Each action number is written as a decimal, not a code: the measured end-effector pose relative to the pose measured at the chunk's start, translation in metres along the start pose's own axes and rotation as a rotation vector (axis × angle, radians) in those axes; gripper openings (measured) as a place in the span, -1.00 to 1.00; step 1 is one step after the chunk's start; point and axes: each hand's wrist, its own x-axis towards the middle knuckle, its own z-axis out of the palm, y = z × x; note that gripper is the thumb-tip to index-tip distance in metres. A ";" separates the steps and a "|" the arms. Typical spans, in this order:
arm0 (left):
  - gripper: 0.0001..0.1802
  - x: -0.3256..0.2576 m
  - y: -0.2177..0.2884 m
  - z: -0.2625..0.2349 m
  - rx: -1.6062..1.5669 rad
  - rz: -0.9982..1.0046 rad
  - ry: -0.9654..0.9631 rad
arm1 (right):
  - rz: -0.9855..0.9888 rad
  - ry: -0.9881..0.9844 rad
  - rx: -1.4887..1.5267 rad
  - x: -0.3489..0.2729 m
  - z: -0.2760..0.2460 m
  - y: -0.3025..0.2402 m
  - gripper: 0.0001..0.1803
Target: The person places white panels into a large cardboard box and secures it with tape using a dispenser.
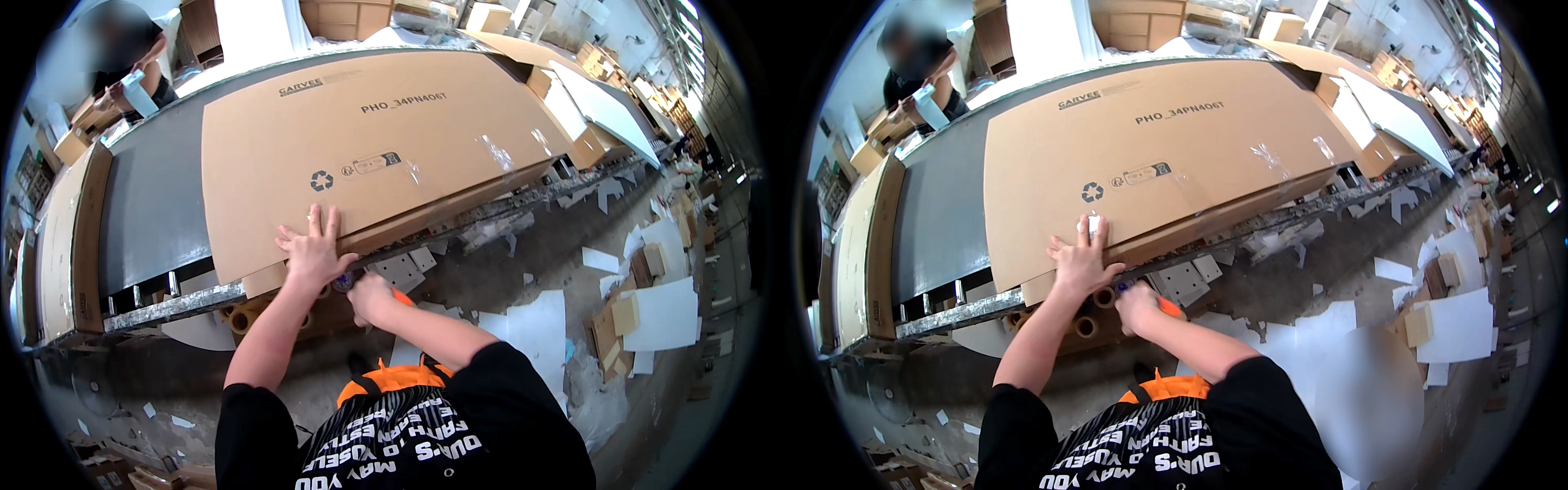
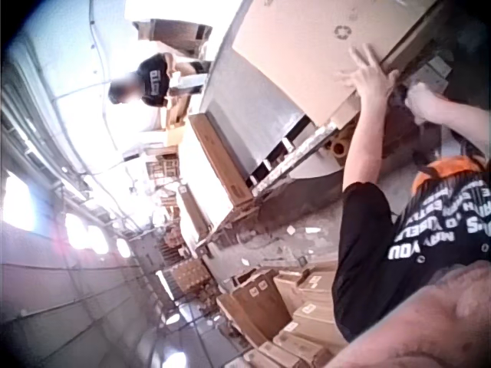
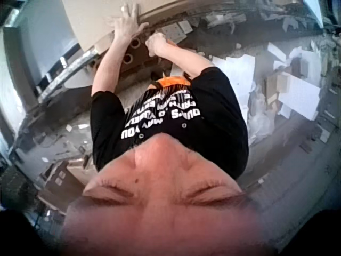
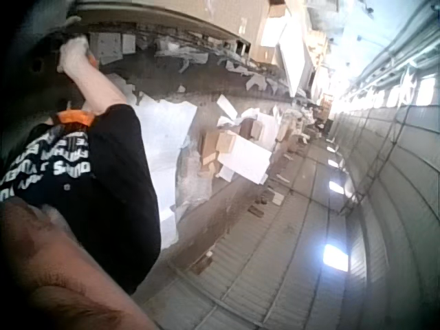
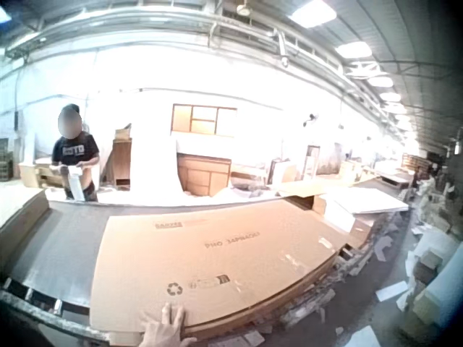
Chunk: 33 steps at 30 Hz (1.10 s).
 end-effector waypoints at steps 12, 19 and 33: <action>0.26 0.093 0.125 0.019 -0.044 0.388 0.083 | 0.143 0.235 0.353 -0.138 0.082 0.179 -0.27; 0.04 0.182 0.235 -0.002 -0.412 0.291 0.043 | -0.175 0.745 0.376 -0.173 0.065 0.315 -0.26; -0.75 0.071 0.287 0.006 -2.567 -0.064 -0.430 | -0.568 1.038 0.168 -0.196 -0.016 0.392 -0.30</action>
